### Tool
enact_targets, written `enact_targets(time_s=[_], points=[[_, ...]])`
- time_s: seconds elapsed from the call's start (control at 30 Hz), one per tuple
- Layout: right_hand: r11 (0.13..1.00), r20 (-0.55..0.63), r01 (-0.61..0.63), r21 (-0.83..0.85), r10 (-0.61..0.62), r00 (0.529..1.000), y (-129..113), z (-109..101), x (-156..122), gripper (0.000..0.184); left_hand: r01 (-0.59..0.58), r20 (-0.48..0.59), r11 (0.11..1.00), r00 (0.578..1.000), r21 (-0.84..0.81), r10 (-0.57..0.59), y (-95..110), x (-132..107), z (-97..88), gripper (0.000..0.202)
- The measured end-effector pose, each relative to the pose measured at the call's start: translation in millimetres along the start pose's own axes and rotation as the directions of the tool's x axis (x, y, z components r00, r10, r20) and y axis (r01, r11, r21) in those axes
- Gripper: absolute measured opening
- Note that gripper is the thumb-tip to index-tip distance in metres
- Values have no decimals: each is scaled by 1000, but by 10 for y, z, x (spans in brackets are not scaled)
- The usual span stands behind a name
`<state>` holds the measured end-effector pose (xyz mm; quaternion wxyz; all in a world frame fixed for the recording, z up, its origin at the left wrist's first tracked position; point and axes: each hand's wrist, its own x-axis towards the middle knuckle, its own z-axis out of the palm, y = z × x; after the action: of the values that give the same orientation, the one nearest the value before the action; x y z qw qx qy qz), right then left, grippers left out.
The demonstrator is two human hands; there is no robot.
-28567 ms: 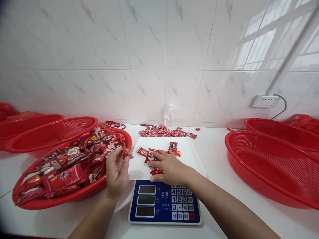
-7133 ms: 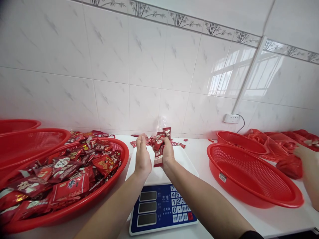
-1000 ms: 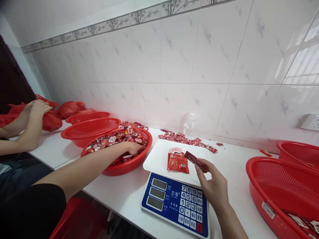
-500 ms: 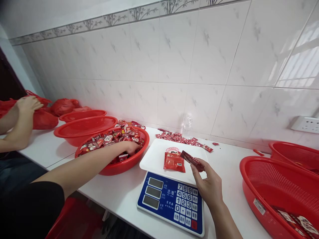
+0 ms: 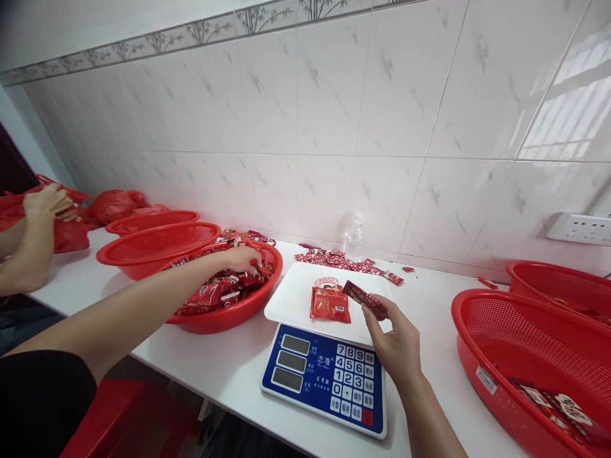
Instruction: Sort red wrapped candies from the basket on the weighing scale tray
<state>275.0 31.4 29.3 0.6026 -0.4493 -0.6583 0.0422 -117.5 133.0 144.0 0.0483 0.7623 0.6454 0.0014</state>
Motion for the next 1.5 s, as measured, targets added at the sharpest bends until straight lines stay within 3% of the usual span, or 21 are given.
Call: enact_targets(time_s=[0.13,0.23,0.3,0.4,0.5,0.67,0.8,0.93,1.0,1.13,1.23,1.37,1.5], points=[[1000,-5,13,22,-13,1000,14,4,0,27,15,-54,998,998,69,-11,-46,-34,-236,35],[1000,-9,13,20,-12,1000,17,5,-1,26,53,-104,998,993,45,-48,-23,-74,-371,33],[1000,-10,12,18,-12,1000,17,4,0,26,61,-150,998,987,-31,-65,57,-102,-428,28],[1000,-14,17,19,-17,1000,7,2,4,26,-17,-199,970,979,-241,-32,310,-131,-419,26],[1000,-20,18,13,-18,1000,-14,1,14,26,-109,-199,915,979,-389,32,670,-131,-253,28],[999,-20,31,20,-30,999,-33,7,32,25,-159,-153,841,984,-518,92,1198,-84,237,39],[999,-13,35,16,-35,999,-14,13,43,25,-267,-222,824,959,-500,176,1465,-64,554,67],[1000,-9,29,-9,-29,1000,22,21,60,25,-301,-97,803,951,-515,294,1692,-107,722,86],[998,1,30,-51,-30,1000,52,29,70,26,-329,-101,772,939,-544,329,1775,-138,729,87],[985,131,85,-151,-65,989,123,33,82,29,-367,-218,709,930,-602,297,1782,-176,586,74],[976,259,116,-185,-65,964,143,19,92,33,-351,-259,774,934,-527,247,1641,-186,496,69],[981,291,78,-176,-24,956,79,-7,121,30,-192,-117,909,980,-370,159,1458,-238,571,74],[977,417,91,-191,-3,909,-45,-33,148,28,-190,-17,910,980,-370,198,1504,-306,695,75]])
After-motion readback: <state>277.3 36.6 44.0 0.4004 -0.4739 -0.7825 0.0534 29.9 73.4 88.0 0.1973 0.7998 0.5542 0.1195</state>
